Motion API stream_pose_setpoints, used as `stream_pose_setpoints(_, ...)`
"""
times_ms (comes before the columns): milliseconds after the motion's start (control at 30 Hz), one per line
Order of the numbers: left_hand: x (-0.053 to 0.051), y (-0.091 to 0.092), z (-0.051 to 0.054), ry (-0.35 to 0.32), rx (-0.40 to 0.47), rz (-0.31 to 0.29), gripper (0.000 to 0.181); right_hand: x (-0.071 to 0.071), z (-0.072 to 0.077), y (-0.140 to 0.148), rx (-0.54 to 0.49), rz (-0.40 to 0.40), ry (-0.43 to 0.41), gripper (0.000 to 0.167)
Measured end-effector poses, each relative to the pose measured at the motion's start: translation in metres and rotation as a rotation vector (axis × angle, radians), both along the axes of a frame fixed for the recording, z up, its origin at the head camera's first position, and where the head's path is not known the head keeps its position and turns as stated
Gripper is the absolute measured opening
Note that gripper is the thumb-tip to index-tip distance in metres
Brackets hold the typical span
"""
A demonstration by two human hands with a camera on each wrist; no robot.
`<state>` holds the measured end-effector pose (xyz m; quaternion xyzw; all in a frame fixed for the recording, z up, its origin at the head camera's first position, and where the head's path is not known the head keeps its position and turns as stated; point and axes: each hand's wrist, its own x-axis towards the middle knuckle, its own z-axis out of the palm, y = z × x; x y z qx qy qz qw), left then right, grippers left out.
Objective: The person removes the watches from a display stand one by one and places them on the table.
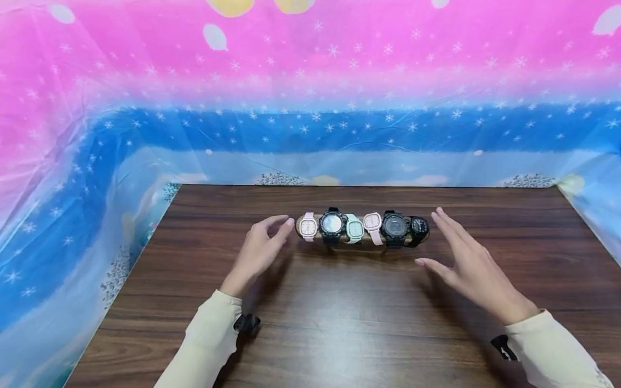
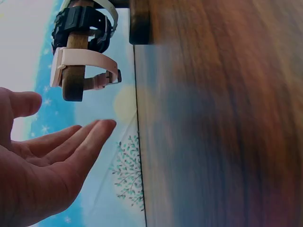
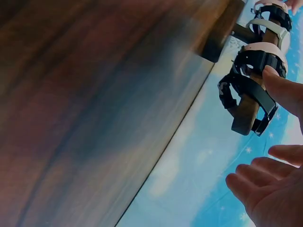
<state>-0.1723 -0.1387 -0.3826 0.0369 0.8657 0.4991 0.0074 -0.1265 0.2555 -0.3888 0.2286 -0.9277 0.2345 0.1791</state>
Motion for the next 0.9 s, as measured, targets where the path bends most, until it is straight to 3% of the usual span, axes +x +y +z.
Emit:
stream_pose_setpoints(167, -0.008, 0.005, -0.003, -0.129, 0.269, -0.023, 0.042, -0.011, 0.005, -0.003, -0.021, 0.044, -0.038, 0.092)
stream_pose_setpoints(333, -0.013, 0.004, -0.007, -0.222, 0.4, -0.03, 0.041, -0.022, 0.009, -0.004, -0.033, 0.083, -0.101, 0.087)
stream_pose_setpoints(633, -0.017, 0.002, -0.007, -0.318, 0.472, -0.029, 0.043, -0.035, 0.014, -0.008, -0.037, 0.138, -0.153, 0.081)
stream_pose_setpoints(900, -0.017, 0.004, -0.004, -0.327, 0.502, -0.041, 0.039, -0.041, 0.015, -0.011, -0.025, 0.131, -0.172, 0.07)
